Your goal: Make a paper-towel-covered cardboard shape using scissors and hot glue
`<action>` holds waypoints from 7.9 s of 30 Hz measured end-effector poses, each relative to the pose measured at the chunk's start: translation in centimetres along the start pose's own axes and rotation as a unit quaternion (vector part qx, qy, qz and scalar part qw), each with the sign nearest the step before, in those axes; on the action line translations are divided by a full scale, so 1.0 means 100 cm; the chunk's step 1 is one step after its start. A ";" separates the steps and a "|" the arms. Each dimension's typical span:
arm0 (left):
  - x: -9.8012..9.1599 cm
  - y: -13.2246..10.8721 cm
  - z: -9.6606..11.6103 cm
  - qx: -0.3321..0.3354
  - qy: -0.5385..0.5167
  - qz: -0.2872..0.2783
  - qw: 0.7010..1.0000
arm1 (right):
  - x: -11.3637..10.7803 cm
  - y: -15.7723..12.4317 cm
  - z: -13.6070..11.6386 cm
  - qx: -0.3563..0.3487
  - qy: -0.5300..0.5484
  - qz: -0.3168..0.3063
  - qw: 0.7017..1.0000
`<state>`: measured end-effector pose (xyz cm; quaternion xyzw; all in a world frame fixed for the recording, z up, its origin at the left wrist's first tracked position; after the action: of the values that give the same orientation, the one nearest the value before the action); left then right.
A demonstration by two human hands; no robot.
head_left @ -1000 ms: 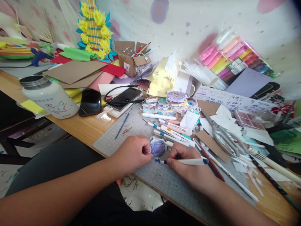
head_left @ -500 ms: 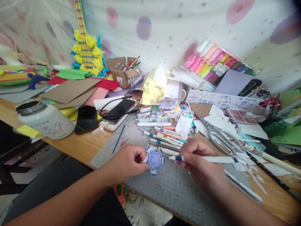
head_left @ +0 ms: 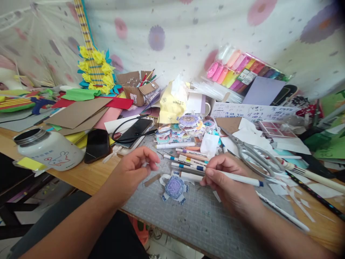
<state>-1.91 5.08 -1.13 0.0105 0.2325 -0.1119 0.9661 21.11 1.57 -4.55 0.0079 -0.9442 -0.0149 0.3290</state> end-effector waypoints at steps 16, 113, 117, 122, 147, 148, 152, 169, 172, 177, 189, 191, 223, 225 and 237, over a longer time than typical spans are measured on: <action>0.043 -0.024 0.015 -0.020 -0.435 -0.055 0.899 | 0.009 -0.029 -0.009 -0.096 -0.154 -0.144 0.973; 0.030 -0.012 0.020 0.300 0.384 0.029 0.873 | 0.003 0.009 -0.052 -0.141 -0.400 -0.148 0.893; 0.035 -0.016 0.024 0.290 0.358 0.012 0.888 | 0.013 0.000 -0.034 -0.043 -0.104 -0.093 0.989; 0.043 -0.023 0.034 0.273 0.339 -0.074 0.897 | 0.020 -0.010 -0.010 0.089 0.010 -0.124 0.988; 0.052 -0.041 0.002 0.085 0.383 -0.113 0.913 | 0.008 -0.029 0.010 0.015 -0.317 0.002 0.948; 0.054 -0.041 0.002 0.082 0.387 -0.115 0.911 | 0.009 -0.028 0.010 0.012 -0.329 -0.002 0.944; 0.056 -0.040 0.003 0.061 0.400 -0.121 0.907 | 0.010 -0.027 0.012 0.011 -0.356 -0.016 0.934; 0.059 -0.039 0.006 0.065 0.438 -0.116 0.889 | 0.014 -0.026 0.011 0.008 -0.396 -0.017 0.918; 0.059 -0.038 0.006 0.062 0.437 -0.113 0.890 | 0.012 -0.026 0.012 0.008 -0.400 -0.007 0.916; 0.060 -0.038 0.004 0.063 0.440 -0.108 0.889 | 0.011 -0.026 0.008 0.006 -0.407 -0.019 0.913; 0.059 -0.038 0.007 0.056 0.434 -0.124 0.891 | 0.013 -0.025 0.008 0.015 -0.399 -0.025 0.916; 0.059 -0.038 0.006 0.058 0.436 -0.117 0.891 | 0.012 -0.025 0.008 0.017 -0.393 -0.008 0.919; 0.058 -0.035 0.013 0.014 0.438 -0.157 0.885 | 0.009 -0.022 0.007 0.020 -0.389 0.035 0.920; 0.058 -0.035 0.012 0.013 0.438 -0.161 0.884 | 0.009 -0.022 0.006 0.022 -0.383 0.037 0.923; 0.058 -0.034 0.013 0.010 0.438 -0.158 0.885 | 0.007 -0.024 0.007 0.032 -0.376 0.021 0.926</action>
<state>2.97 0.42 -2.49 0.0312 0.6298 -0.2493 0.7350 20.19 -0.87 -4.71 -0.0076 -0.9985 0.0200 -0.0507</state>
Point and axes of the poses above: each hand's wrist, its own y-axis towards the middle knuckle, its own x-axis out of the palm, z = x × y, the point moved 1 cm from there along y, towards the middle knuckle, and after that the axes turned 15 degrees about y, right-handed, at the moved point
